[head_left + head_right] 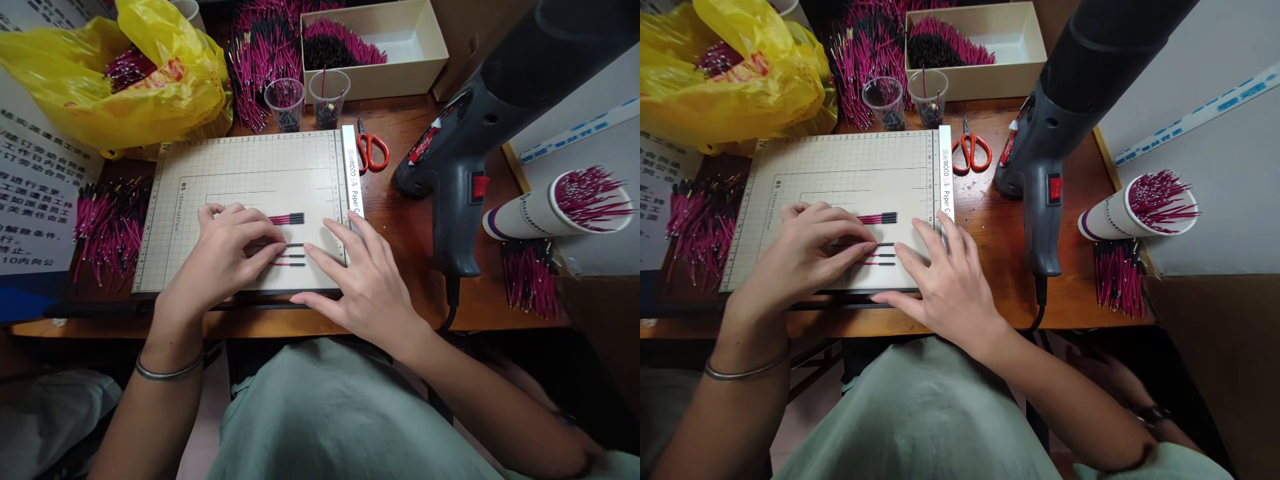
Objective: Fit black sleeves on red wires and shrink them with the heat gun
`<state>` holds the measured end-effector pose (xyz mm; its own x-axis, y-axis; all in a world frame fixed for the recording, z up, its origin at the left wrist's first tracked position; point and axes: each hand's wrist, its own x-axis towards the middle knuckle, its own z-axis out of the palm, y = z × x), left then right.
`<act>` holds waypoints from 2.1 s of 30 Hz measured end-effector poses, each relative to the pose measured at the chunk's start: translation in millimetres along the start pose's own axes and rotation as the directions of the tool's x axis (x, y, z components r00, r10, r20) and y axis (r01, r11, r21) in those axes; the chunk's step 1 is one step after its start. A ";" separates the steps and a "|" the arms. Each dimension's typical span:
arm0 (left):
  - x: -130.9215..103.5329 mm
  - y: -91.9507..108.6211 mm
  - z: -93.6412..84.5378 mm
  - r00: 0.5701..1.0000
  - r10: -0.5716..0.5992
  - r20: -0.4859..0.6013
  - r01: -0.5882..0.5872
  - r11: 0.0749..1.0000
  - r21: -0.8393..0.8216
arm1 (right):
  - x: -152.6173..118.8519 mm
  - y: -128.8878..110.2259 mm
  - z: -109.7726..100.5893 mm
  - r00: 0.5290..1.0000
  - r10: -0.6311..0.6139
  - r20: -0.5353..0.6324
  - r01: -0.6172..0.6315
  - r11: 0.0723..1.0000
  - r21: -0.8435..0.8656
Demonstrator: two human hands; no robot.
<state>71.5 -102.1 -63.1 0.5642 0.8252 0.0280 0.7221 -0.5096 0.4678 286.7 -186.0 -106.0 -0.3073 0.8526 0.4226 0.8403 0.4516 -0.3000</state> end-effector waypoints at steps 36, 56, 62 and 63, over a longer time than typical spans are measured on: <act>11.4 4.9 -2.5 0.995 -0.042 -0.085 0.055 0.986 0.155 | 11.6 0.1 -6.0 0.991 0.114 0.070 -0.111 0.993 -0.050; 18.7 1.3 3.2 0.997 0.024 -0.080 -0.009 0.983 0.185 | 12.5 7.2 1.3 0.992 0.082 0.096 -0.082 0.997 -0.001; 14.2 2.2 0.0 0.998 0.025 -0.053 -0.018 0.992 0.127 | 12.4 6.8 1.3 0.997 0.048 0.066 -0.049 0.999 0.023; 13.8 2.4 -0.7 0.999 0.022 -0.046 -0.016 0.993 0.117 | 12.3 6.9 1.2 0.997 0.046 0.066 -0.048 0.999 0.027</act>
<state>80.8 -91.8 -60.9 0.5608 0.8242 0.0788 0.7548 -0.5480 0.3606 288.2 -172.1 -103.9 -0.2974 0.8879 0.3509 0.8417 0.4173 -0.3425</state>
